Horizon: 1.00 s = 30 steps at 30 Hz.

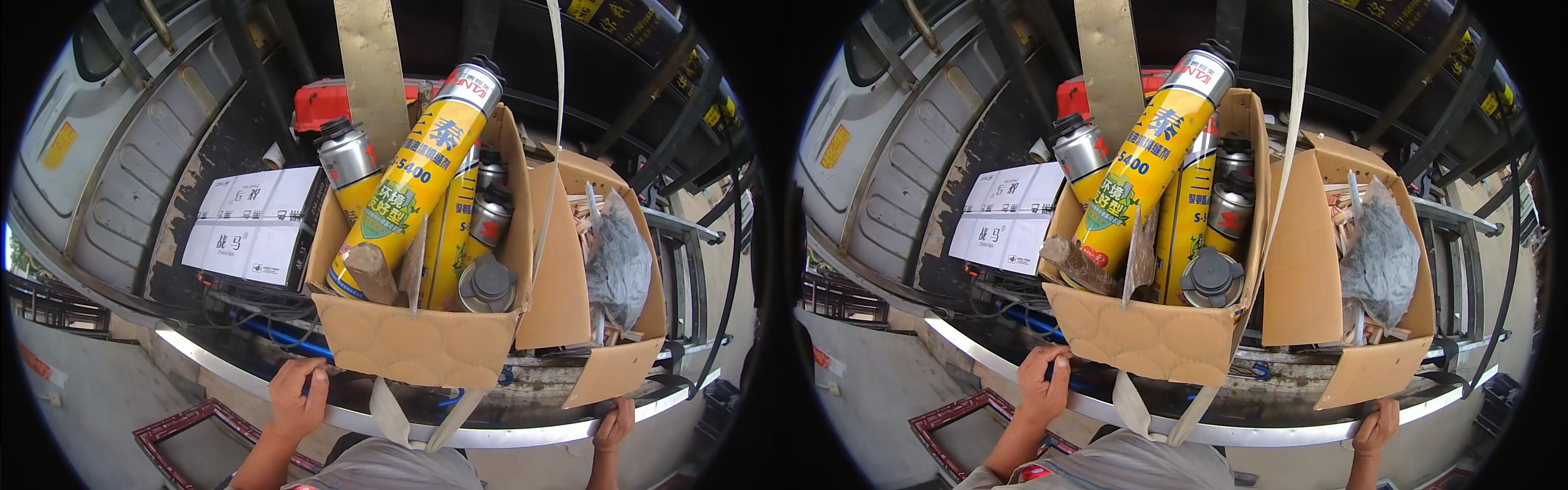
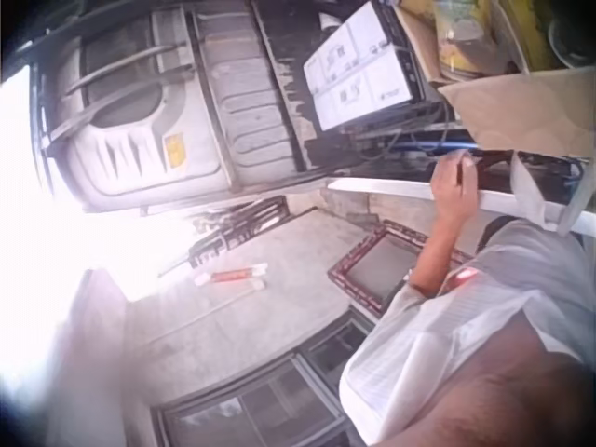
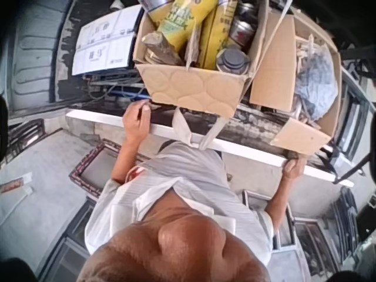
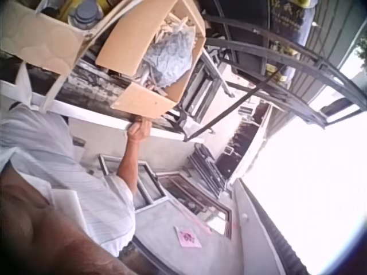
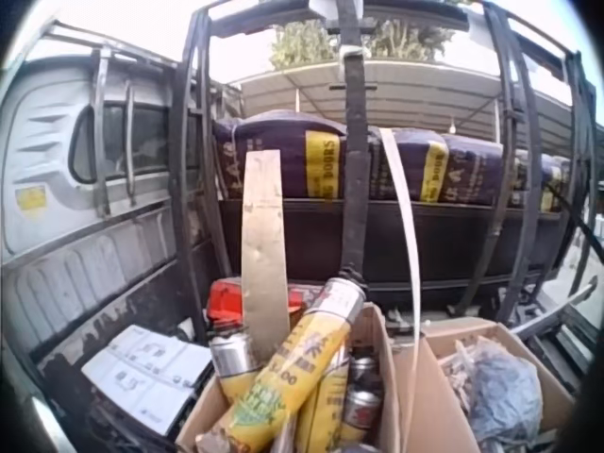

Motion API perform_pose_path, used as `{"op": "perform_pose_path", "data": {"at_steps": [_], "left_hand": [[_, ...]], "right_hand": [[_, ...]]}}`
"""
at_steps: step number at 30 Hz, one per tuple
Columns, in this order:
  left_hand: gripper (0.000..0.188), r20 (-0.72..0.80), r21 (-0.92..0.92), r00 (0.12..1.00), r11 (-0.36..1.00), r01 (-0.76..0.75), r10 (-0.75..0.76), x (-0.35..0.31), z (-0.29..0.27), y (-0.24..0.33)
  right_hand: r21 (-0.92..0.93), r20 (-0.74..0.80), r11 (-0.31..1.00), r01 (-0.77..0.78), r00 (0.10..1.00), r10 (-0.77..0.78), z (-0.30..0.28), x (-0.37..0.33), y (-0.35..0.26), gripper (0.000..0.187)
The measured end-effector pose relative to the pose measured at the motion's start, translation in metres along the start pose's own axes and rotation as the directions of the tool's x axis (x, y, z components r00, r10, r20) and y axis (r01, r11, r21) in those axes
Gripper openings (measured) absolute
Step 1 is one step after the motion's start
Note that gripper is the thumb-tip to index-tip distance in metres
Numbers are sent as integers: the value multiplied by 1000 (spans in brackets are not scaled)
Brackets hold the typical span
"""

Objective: The person moves a hand truck, picks up a power tool, and organizes various tools and boxes inside a pickup truck. They place items on the back seat and in the truck bed, then retrieve a box and return it to the seat.

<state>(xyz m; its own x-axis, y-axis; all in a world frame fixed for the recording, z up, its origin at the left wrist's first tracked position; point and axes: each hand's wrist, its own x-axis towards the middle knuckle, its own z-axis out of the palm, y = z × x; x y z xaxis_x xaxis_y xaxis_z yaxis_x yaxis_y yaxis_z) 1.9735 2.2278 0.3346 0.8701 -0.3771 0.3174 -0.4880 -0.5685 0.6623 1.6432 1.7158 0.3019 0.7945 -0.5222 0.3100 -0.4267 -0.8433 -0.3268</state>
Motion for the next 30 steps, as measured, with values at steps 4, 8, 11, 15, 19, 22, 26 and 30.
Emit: {"op": "perform_pose_path", "data": {"at_steps": [4, 8, 11, 15, 19, 22, 26, 30], "left_hand": [[9, 18, -54, 999, 998, 33, -32, 3, 0, 2], [8, 30, -88, 999, 996, 16, -14, 2, -2, 2], [7, 16, -123, 1000, 992, -25, 27, 1, -4, -1], [8, 16, -176, 996, 981, -80, 84, -1, -8, -9], [5, 56, -255, 991, 961, -106, 124, -6, -15, -17], [6, 68, -352, 983, 926, -134, 168, -3, -26, -17], [14, 86, -346, 918, 876, -337, 387, -15, -59, -41], [8, 17, -276, 956, 920, -278, 294, -43, -120, -94]], "right_hand": [[-6, 24, 1000, -19, 1000, 19, -1, -1, -1, 25], [0, 8, 999, -48, 999, 48, -1, -5, 1, 28], [-23, -37, 993, -115, 993, 114, 1, -10, -7, 28], [-119, -277, 978, -173, 951, 135, 14, -29, -10, 26], [9, -466, 966, -260, 853, 234, 25, -40, -67, 25], [50, -556, 993, -109, 823, 119, 27, -28, -170, 25], [228, -461, 955, 189, 885, -65, 51, -21, -343, 26], [392, -280, 820, 416, 903, -324, 93, -25, -460, 31]]}}
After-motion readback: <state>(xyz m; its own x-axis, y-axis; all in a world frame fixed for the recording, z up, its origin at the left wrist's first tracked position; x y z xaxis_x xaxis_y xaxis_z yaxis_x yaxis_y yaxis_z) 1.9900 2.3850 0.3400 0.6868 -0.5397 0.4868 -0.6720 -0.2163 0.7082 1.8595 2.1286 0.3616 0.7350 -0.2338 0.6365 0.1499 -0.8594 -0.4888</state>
